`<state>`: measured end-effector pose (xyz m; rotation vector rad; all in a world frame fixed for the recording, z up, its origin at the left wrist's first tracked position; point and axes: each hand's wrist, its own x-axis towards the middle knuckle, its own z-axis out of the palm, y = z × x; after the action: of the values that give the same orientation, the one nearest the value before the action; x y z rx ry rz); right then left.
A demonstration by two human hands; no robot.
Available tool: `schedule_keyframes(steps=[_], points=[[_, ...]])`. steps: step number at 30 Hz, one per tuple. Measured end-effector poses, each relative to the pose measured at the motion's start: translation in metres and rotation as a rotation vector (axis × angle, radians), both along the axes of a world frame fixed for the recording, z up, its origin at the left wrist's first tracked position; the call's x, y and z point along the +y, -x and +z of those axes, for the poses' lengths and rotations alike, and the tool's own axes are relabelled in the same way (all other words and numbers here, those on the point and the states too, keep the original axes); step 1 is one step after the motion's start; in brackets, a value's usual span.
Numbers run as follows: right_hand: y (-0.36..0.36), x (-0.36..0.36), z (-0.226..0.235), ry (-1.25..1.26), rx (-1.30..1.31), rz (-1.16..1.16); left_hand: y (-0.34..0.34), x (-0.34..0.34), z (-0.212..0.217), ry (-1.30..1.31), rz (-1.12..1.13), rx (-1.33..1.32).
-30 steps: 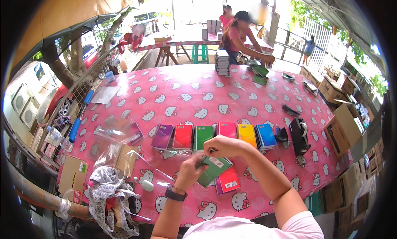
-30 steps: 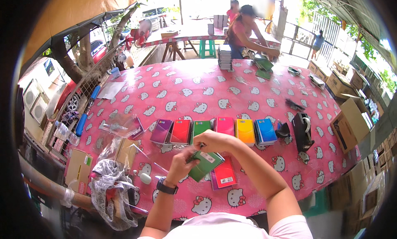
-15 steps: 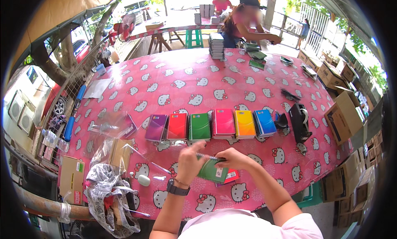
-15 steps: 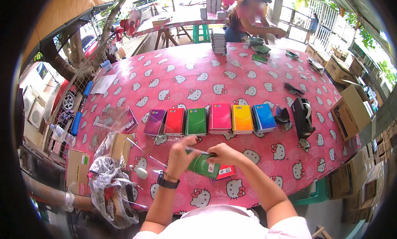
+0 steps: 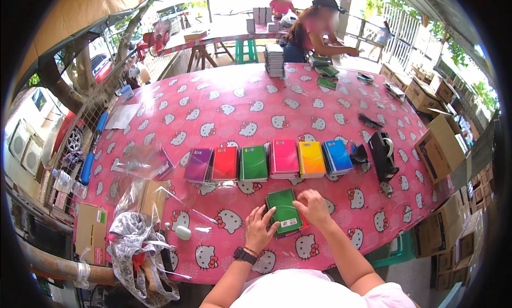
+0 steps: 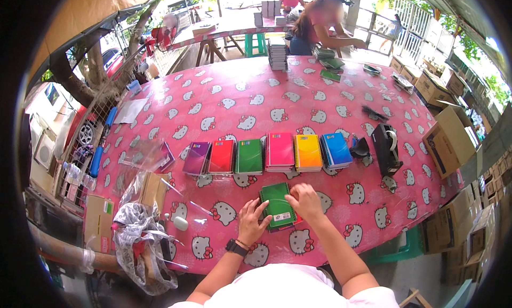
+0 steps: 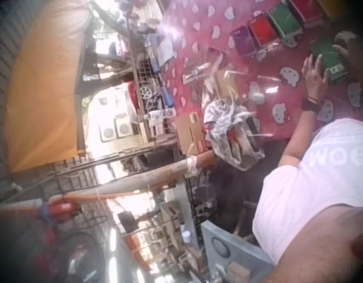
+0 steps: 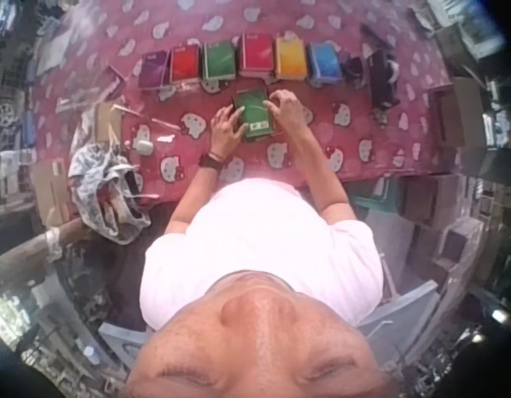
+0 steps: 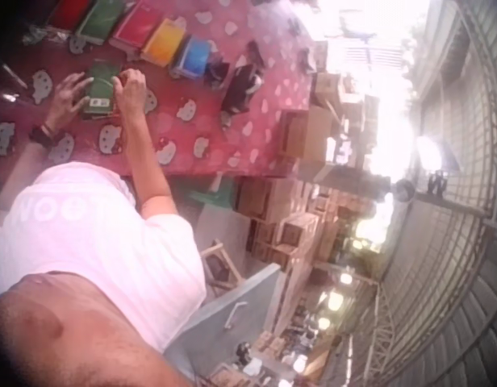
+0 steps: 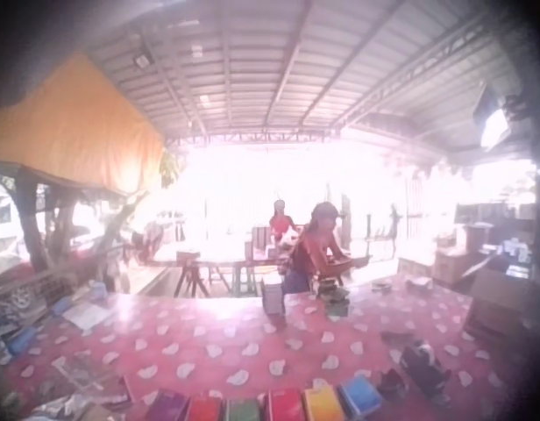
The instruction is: The person places stacks of colorful notebooks into clear plastic sleeves at a table, then seals the sleeves with tape. The person repeats this process for multiple stacks, arranging the packaged notebooks on the table.
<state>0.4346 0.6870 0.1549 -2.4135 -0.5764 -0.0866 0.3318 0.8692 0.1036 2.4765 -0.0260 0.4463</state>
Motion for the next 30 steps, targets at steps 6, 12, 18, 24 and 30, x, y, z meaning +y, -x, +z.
schedule_keyframes(steps=[6, 12, 18, 24, 30], points=[[-0.086, 0.07, 0.005, 0.355, -0.321, 0.222, 0.001, 0.0, 0.006, -0.1, -0.049, -0.068], [-0.106, 0.095, 0.015, 0.684, -0.277, 0.364, 0.005, 0.003, 0.006, -0.06, -0.034, -0.061], [-0.123, 0.082, 0.012, 0.558, -0.128, 0.46, 0.005, 0.001, 0.004, -0.005, -0.041, -0.026], [-0.114, 0.037, 0.022, -0.242, -0.37, -0.028, 0.003, 0.003, -0.002, 0.128, -0.045, -0.056], [0.026, -0.004, -0.015, -0.795, 0.292, -0.191, 0.003, 0.001, -0.003, 0.49, -0.074, -0.209]])
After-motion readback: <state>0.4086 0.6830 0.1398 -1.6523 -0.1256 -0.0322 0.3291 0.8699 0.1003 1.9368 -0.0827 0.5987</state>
